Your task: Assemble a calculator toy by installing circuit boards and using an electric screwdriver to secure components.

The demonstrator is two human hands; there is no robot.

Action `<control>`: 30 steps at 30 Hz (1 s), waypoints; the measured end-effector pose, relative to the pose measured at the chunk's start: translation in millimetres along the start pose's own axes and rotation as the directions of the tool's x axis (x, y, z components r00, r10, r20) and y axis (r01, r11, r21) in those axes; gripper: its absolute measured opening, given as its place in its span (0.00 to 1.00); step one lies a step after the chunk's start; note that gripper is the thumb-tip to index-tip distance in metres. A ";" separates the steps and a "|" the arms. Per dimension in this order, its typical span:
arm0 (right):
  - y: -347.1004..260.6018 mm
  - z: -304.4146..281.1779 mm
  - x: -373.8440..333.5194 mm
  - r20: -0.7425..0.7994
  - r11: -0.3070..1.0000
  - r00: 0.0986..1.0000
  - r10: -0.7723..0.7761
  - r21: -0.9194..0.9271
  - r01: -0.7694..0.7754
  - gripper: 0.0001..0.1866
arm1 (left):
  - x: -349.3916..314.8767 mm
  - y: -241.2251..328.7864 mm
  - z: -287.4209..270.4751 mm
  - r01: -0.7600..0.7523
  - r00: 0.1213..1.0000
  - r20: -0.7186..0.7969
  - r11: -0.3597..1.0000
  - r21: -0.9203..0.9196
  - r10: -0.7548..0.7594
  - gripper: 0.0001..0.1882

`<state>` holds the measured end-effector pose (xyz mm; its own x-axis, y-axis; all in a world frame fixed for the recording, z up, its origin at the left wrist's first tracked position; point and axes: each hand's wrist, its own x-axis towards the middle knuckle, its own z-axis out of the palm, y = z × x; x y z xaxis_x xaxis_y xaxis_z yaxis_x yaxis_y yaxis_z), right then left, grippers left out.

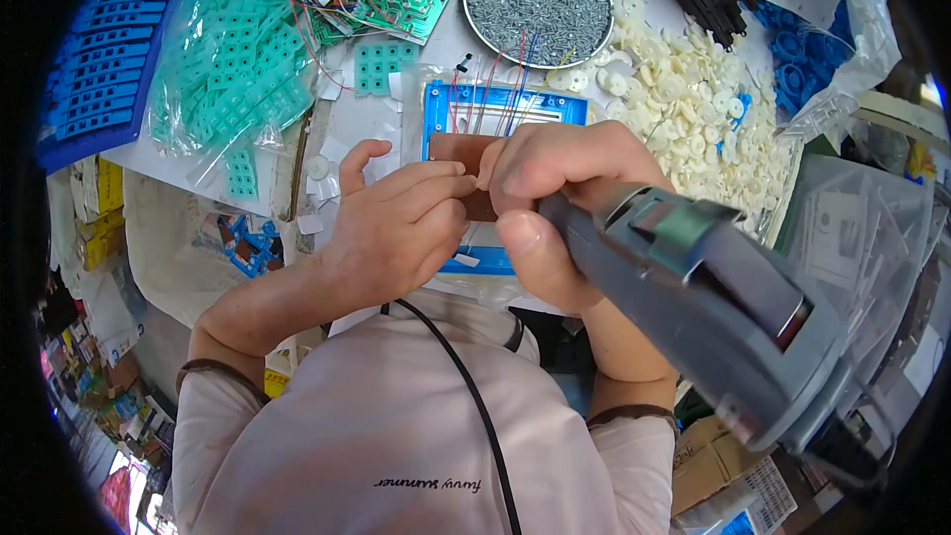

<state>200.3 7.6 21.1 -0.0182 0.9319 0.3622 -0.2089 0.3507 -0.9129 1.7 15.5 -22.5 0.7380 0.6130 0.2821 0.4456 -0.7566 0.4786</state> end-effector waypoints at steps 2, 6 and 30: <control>5.0 -7.5 2.3 0.096 0.998 0.995 -0.041 0.048 0.037 0.12 | -0.3 -0.8 0.5 0.000 1.000 -0.009 1.000 -0.006 0.000 0.05; 5.3 -3.3 4.1 0.107 0.999 0.994 -0.035 -0.032 0.038 0.11 | -1.4 0.8 0.2 0.029 1.000 0.005 0.999 -0.031 -0.029 0.08; -36.7 -5.1 5.9 0.095 0.993 0.994 -0.052 0.112 0.041 0.17 | 39.0 -7.4 -5.6 -0.075 0.994 -0.095 0.974 -0.215 0.056 0.07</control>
<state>212.8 0.8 55.8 -0.1001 0.8993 0.4257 -0.3181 0.3765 -0.8701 24.3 46.3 -10.4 0.7105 0.5886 0.3857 0.2698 -0.7340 0.6232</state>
